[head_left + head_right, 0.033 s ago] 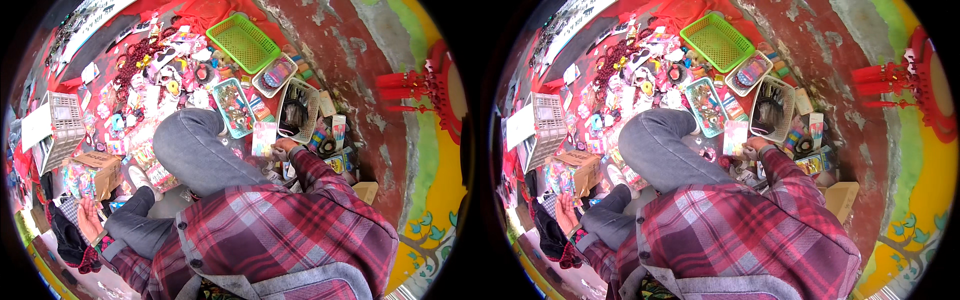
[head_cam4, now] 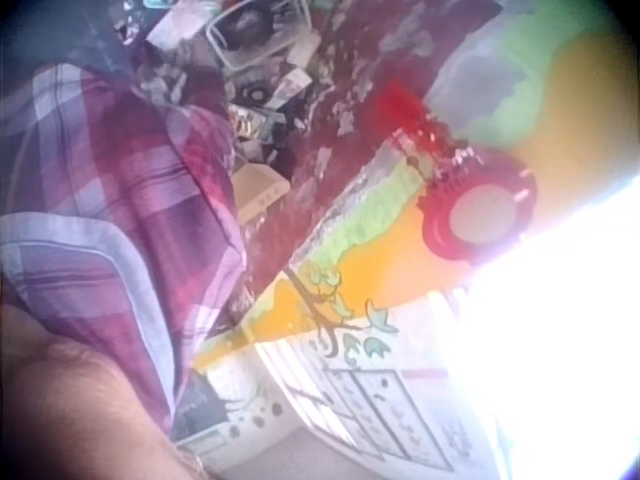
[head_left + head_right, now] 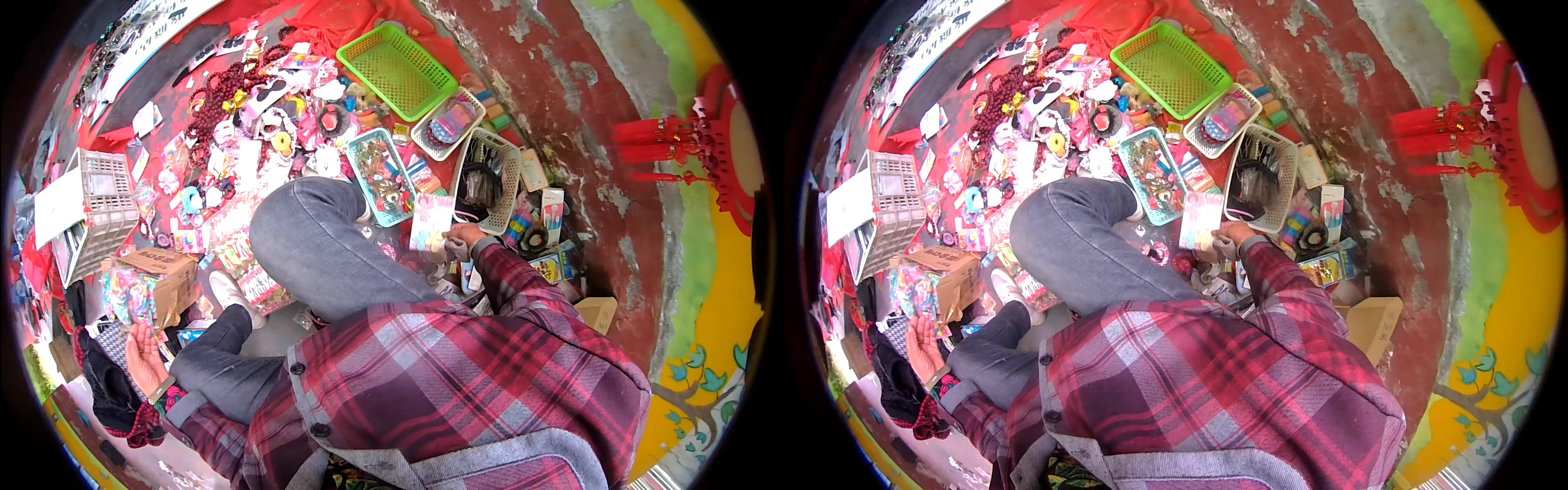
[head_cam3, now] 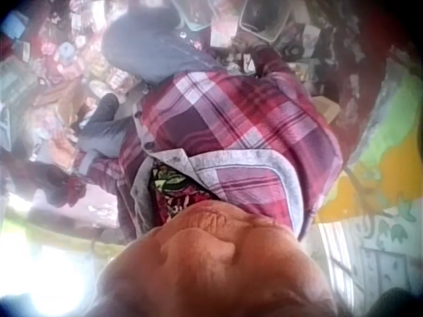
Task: The person sits on the floor and sorts through various small items, including hair accessories and beaded bracelets. They pick up items, wipe some with a cloth, and place them into baskets or plastic bags.
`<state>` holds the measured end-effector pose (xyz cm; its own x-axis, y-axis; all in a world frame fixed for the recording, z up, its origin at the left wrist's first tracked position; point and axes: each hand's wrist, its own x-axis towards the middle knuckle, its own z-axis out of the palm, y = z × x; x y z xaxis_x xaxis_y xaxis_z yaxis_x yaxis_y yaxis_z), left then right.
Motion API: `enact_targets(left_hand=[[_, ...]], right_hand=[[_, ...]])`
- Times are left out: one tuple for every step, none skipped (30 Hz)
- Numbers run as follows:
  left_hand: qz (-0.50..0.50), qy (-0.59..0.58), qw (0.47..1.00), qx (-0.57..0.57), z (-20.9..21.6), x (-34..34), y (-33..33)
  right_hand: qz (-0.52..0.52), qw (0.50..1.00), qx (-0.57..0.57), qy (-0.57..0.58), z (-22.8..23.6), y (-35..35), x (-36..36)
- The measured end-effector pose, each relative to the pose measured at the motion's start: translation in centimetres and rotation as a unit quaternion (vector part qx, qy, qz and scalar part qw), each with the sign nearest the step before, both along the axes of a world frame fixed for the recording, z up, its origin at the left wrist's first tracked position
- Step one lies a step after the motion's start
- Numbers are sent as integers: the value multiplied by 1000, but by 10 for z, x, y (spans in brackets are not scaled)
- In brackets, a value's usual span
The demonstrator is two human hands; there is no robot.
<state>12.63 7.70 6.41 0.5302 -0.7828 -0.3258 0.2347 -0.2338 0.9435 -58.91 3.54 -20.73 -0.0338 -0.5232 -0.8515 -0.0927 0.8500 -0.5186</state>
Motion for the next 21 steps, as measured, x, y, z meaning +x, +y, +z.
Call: enact_targets(left_hand=[[1, 2, 1000, -3, -1, -1, 0], [3, 3, 1000, -6, -1, -3, 0], [5, 1, 1000, -10, 1, -4, 0], [6, -2, 1000, -13, 2, -4, 2], [4, -4, 1000, -17, 1, -4, 1], [3, -6, 1000, -20, 1, -4, 1], [5, -5, 1000, -21, 2, -4, 2], [6, -4, 1000, -21, 1, -4, 1], [5, -2, 1000, -21, 0, -5, -1], [-4, 4, 1000, -21, -5, -6, -6], [-2, -2, 1000, -20, 1, -5, -2], [-2, -2, 1000, -21, 1, -4, 1], [2, -4, 1000, -20, 2, -4, 3], [9, -8, 1000, -19, 6, -4, 8], [6, -3, 1000, -20, 3, -7, 2], [6, -4, 1000, -12, 0, -9, -3], [7, -7, 1000, -4, -1, -10, -5], [8, -9, 1000, 4, -3, -11, -6], [7, -7, 1000, 3, -4, -12, -8], [16, -19, 1000, 4, 4, -9, 0], [27, -32, 999, 6, 13, -7, 9]], right_hand=[[-78, 994, -22, -79, -2, -3, -3], [-132, 987, -25, -93, 9, -12, 4], [-185, 976, -27, -109, 19, -22, 14], [-184, 976, -34, -112, 18, -28, 17], [-185, 975, -42, -115, 15, -33, 19], [-185, 974, -50, -118, 12, -39, 19], [-175, 976, -73, -109, 3, -45, 17], [-167, 976, -95, -100, -11, -50, 14], [-161, 976, -118, -89, -29, -52, 8], [-132, 979, -130, -88, -50, -50, -6], [-148, 976, -125, -101, -52, -54, 4], [-165, 973, -123, -107, -47, -59, 12], [-182, 969, -121, -113, -42, -64, 20], [-193, 964, -136, -122, -34, -69, 31], [-192, 964, -153, -100, -46, -68, 22], [-192, 963, -169, -78, -62, -66, 16], [-190, 962, -184, -59, -76, -65, 11], [-227, 957, -163, -73, -69, -64, 14], [-141, 970, -186, 68, -91, -66, 4], [-167, 969, -174, 52, -81, -74, 23], [-193, 967, -161, 35, -70, -82, 43]])
